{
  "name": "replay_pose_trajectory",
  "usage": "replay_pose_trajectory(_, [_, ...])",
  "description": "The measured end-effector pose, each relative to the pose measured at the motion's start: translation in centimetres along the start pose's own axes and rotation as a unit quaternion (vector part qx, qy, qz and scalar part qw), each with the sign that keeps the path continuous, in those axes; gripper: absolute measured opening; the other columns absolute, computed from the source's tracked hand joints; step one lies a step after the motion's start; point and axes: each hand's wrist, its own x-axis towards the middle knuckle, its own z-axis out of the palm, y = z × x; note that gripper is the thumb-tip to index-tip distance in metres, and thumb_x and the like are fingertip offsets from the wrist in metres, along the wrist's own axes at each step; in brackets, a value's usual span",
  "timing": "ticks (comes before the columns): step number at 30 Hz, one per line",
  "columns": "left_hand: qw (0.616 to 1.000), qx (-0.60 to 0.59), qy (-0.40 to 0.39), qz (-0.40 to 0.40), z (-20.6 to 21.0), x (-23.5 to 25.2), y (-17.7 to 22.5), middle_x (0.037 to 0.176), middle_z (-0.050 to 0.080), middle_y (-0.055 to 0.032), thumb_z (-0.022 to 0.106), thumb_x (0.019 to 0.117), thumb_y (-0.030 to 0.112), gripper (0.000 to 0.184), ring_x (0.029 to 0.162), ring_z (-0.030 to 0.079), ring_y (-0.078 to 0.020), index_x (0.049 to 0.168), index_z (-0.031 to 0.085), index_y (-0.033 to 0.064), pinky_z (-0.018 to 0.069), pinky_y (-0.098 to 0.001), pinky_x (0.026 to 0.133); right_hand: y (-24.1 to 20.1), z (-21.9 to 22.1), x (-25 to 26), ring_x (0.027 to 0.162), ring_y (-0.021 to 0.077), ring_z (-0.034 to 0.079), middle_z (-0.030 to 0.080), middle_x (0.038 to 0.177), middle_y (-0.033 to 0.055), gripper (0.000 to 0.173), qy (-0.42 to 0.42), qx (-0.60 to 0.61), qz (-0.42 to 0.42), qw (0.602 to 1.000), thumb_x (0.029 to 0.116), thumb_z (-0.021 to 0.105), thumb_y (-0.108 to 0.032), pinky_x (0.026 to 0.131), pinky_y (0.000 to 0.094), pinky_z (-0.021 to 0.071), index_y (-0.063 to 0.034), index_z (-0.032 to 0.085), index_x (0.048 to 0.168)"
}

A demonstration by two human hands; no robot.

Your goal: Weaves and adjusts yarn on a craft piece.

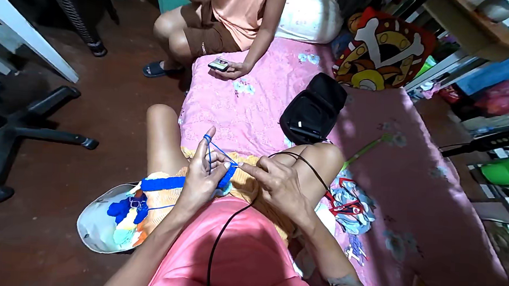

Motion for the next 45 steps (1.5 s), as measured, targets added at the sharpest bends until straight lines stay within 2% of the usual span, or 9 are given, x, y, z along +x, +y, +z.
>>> replay_pose_trajectory(12, [0.986,0.043,0.085,0.135,1.7,-0.1,-2.6,0.095,0.071,-0.0032,0.066,0.0902,0.0,0.083,0.081,0.069,-0.0074,0.159,0.018,-0.0038,0.0587,-0.0215,0.075,-4.2,3.9,-0.9,0.062,0.0206,0.062,0.063,0.082,0.0089,0.045,0.093,-0.021,0.146,0.985,0.0805,0.064,-0.001,0.049,0.0338,0.051,-0.011,0.076,0.122])
replay_pose_trajectory(16, [0.989,-0.004,0.074,0.132,1.9,-0.1,-2.7,0.094,0.07,-0.0027,0.065,0.0892,-0.003,0.082,0.08,0.069,-0.0078,0.158,0.019,-0.0064,0.0591,-0.0219,0.073,-3.9,3.8,0.3,0.096,0.014,0.068,0.07,0.115,0.0111,0.042,0.042,0.295,0.264,0.917,0.0954,0.053,0.0,0.084,0.0319,0.0575,-0.0027,0.063,0.136])
replay_pose_trajectory(19, [0.995,-0.046,0.056,0.071,1.6,0.1,-1.3,0.091,0.069,-0.0016,0.066,0.0861,-0.005,0.087,0.075,0.069,-0.0078,0.159,0.019,-0.0023,0.0589,-0.0213,0.07,-3.2,4.0,1.5,0.084,0.0068,0.062,0.066,0.099,0.008,0.044,0.072,0.482,0.282,0.826,0.0921,0.056,0.005,0.075,0.0218,0.0536,0.0077,0.055,0.136])
replay_pose_trajectory(24, [0.997,0.022,0.054,0.054,-0.1,0.4,-0.5,0.091,0.07,0.0004,0.068,0.0878,0.001,0.082,0.076,0.068,-0.0056,0.16,0.027,0.0046,0.0576,-0.0189,0.071,-1.8,4.7,0.5,0.077,0.0174,0.07,0.072,0.093,0.0104,0.032,0.125,0.106,0.109,0.98,0.0879,0.059,-0.002,0.066,0.0323,0.0589,0.0024,0.071,0.117])
replay_pose_trajectory(30, [0.993,0.099,0.036,0.049,-0.7,0.4,-0.9,0.09,0.067,0.0032,0.061,0.0932,0.008,0.069,0.077,0.063,-0.0022,0.158,0.036,0.0087,0.0531,-0.0177,0.073,-1.4,1.9,0.5,0.069,0.0179,0.067,0.07,0.083,0.0073,0.028,0.076,0.035,0.059,0.995,0.087,0.059,-0.003,0.057,0.0334,0.0547,-0.0036,0.075,0.11])
replay_pose_trajectory(33, [0.998,0.039,0.019,0.053,-0.4,0.4,-0.8,0.094,0.067,0.0018,0.06,0.0925,0.005,0.067,0.083,0.064,-0.0024,0.155,0.038,0.0043,0.0539,-0.0182,0.079,-0.7,1.0,0.7,0.075,0.0047,0.063,0.07,0.094,0.0046,0.029,-0.007,0.371,0.218,0.903,0.0914,0.06,0.002,0.067,0.0208,0.054,0.0046,0.066,0.12])
replay_pose_trajectory(38, [0.996,-0.003,0.041,0.077,0.3,0.4,-1.5,0.099,0.069,0.0001,0.063,0.0911,0.005,0.067,0.083,0.066,-0.0042,0.154,0.04,0.0018,0.0551,-0.0179,0.075,0.0,2.5,0.7,0.051,0.0016,0.053,0.067,0.08,0.0025,0.029,-0.029,0.693,0.316,0.647,0.091,0.058,0.005,0.045,0.016,0.0425,0.0009,0.057,0.12])
replay_pose_trajectory(40, [0.996,-0.003,0.056,0.066,0.2,0.3,-1.3,0.1,0.07,0.0004,0.066,0.0909,0.006,0.07,0.084,0.067,-0.0046,0.155,0.039,0.0038,0.0555,-0.0182,0.075,-0.4,2.6,0.8,0.052,0.0014,0.053,0.068,0.081,0.0042,0.024,-0.013,0.678,0.317,0.663,0.0902,0.058,0.006,0.046,0.0158,0.0428,0.0018,0.059,0.114])
replay_pose_trajectory(45, [0.983,0.088,0.063,0.15,0.5,0.3,-1.9,0.104,0.076,-0.0034,0.062,0.093,0.005,0.057,0.089,0.07,-0.0041,0.148,0.049,-0.002,0.0573,-0.0212,0.083,-2.0,2.5,1.5,0.082,0.0059,0.067,0.071,0.096,0.0074,0.017,0.039,0.445,0.251,0.859,0.0896,0.062,0.006,0.074,0.0218,0.057,0.0055,0.066,0.106])
